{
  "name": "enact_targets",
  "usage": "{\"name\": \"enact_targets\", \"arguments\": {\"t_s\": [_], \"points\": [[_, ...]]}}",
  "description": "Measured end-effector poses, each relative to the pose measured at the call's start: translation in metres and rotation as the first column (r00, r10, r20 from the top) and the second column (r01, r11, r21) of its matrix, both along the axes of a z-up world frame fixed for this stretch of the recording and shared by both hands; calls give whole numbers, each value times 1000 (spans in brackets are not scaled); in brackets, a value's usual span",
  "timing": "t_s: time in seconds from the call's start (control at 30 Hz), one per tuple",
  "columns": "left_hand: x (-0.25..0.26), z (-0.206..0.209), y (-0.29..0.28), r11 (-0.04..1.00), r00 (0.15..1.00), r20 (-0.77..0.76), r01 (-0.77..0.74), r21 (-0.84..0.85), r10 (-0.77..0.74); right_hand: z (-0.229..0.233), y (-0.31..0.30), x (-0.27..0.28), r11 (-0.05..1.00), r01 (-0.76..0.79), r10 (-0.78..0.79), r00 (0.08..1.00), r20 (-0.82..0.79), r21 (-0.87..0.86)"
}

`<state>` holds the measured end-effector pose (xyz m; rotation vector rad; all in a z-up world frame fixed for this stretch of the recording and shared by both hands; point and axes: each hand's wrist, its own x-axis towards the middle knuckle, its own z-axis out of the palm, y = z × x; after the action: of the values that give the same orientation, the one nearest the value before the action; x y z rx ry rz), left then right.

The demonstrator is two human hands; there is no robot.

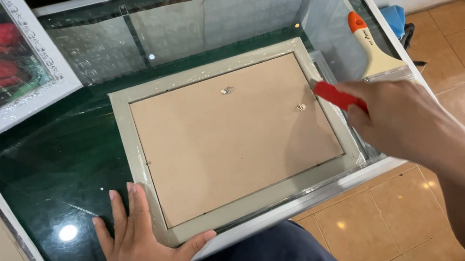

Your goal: Assembling and cleaning a picture frame by cleaning the glass, inserting the backing board, and securing it.

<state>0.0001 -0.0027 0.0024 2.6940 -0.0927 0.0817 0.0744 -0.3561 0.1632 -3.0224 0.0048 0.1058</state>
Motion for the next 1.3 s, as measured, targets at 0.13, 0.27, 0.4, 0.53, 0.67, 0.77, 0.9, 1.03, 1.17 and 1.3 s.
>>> {"name": "enact_targets", "arguments": {"t_s": [0.13,0.27,0.4,0.53,0.67,0.77,0.9,1.03,1.17,1.3], "points": [[-3,-1,0,1000,998,66,14,-25,-12,14,3,-36,977,151,-188,941,-282,-150],[-4,-4,1,1000,996,87,11,-15,-9,31,6,-54,943,176,-308,788,-533,-284],[-2,-3,1,1000,995,98,28,2,-28,10,-22,-67,957,111,-238,824,-513,-266],[-1,7,-2,999,998,65,3,-46,0,7,18,-52,981,101,-55,963,-264,165],[2,14,-2,999,1000,14,0,-48,1,-14,98,-9,823,-213,230,973,33,526],[4,15,-5,998,996,-83,-12,64,18,-42,144,36,800,-321,314,944,104,506],[0,28,-3,997,999,0,-50,-59,51,-63,173,67,767,-370,338,927,160,525],[-1,30,-1,996,1000,-1,-28,-79,28,-56,179,60,784,-354,345,931,117,510],[-2,28,1,994,998,56,5,-107,1,-37,169,12,758,-419,466,884,35,500],[-4,17,4,993,995,98,24,-115,-12,-12,157,-34,736,-364,531,834,-153,570]]}}
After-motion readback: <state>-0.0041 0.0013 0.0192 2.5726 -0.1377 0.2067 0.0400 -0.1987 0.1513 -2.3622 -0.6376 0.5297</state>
